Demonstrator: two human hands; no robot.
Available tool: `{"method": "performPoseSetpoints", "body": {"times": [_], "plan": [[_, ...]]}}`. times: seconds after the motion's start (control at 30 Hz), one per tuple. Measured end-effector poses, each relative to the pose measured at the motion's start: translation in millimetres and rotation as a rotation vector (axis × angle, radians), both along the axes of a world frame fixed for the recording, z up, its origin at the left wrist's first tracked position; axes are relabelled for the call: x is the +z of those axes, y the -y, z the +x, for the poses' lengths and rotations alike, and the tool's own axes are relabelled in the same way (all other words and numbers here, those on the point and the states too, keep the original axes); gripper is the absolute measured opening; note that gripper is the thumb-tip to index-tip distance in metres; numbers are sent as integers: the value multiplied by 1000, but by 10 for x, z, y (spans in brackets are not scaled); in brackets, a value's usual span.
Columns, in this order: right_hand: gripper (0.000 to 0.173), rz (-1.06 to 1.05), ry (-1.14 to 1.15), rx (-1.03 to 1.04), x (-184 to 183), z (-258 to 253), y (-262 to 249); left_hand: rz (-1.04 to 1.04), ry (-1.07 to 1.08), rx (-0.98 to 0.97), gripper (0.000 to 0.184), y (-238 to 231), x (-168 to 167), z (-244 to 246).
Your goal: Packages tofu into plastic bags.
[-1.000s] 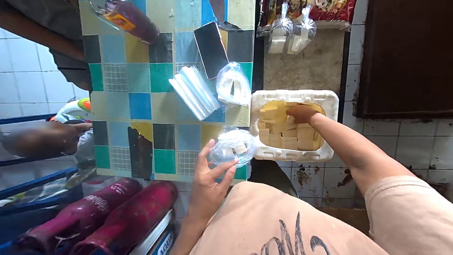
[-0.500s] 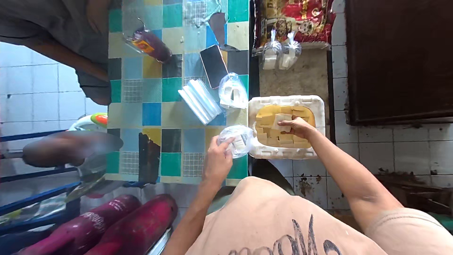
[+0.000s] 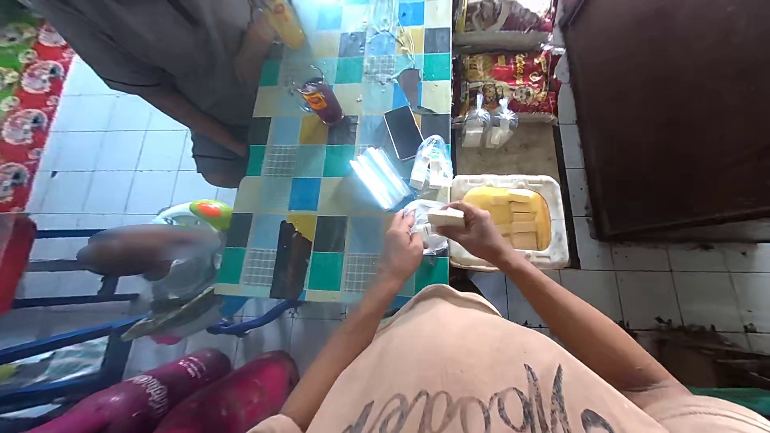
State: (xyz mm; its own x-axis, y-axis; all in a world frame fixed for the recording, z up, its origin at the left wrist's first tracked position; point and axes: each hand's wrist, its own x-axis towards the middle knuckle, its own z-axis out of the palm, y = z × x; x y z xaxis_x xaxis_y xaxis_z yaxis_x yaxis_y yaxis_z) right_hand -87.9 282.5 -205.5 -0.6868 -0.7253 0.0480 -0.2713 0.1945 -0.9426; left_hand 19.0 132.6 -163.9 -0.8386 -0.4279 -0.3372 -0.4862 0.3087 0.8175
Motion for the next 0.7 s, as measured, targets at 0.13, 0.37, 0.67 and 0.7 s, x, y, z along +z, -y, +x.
{"method": "performPoseSetpoints", "body": {"times": [0.13,0.37,0.67,0.7], "plan": [[26,490,-309,181,126,94,162,-96,-46,-76,40,-118,-46,86],[16,590,-198,149,193,188,401,-147,119,-290,64,-375,99,87],[30,497,538,-241,335,330,509,31,130,-411,68,-590,128,196],[31,448,578,-247,320,331,521,37,102,-386,68,-585,110,193]]}}
